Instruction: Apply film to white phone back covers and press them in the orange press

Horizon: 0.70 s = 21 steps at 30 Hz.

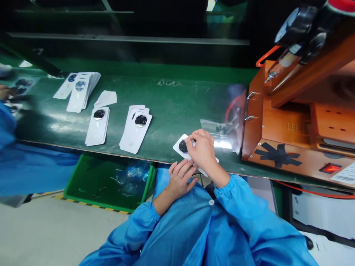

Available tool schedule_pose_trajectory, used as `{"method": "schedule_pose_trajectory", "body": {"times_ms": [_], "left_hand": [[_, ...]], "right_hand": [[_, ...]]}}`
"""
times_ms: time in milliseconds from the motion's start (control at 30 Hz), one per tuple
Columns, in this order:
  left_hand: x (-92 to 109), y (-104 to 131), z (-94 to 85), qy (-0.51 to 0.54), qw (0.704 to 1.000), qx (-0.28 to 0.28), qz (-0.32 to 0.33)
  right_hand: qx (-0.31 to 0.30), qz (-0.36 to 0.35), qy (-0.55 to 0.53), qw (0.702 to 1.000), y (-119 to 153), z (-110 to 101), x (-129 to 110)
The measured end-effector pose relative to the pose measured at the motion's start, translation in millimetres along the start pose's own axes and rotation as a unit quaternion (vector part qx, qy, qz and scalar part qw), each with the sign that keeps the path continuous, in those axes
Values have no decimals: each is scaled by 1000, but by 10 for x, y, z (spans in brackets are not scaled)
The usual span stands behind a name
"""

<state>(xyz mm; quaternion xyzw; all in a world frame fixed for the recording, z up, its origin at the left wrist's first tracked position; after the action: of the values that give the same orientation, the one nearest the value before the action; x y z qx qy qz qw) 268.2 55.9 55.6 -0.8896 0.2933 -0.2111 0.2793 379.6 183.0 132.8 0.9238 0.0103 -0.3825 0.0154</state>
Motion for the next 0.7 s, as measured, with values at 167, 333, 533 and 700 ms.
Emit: {"method": "schedule_pose_trajectory", "body": {"times_ms": [167,333,533,700], "left_hand": [[-9,24,12,13,1000,-7,-11],[-18,57,33,7,1000,-18,-17],[-17,60,30,7,1000,-16,-15],[-16,54,30,5,1000,-15,-15]], "right_hand": [[13,-8,5,1000,-9,15,14],[28,-19,15,999,-16,26,18],[38,-22,31,999,-17,35,25],[50,-31,33,998,-11,50,43]]}}
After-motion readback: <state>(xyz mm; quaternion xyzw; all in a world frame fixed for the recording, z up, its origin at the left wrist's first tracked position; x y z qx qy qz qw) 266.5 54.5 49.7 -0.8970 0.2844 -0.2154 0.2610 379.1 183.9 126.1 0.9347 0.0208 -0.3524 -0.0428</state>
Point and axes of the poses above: each hand's wrist, its own y-axis away from the middle knuckle, its own z-axis out of the palm, x = y × z, the point moved 5 cm from there along -y, towards the middle knuckle, and after that the axes turned 5 degrees about z, right-handed, at the moved point
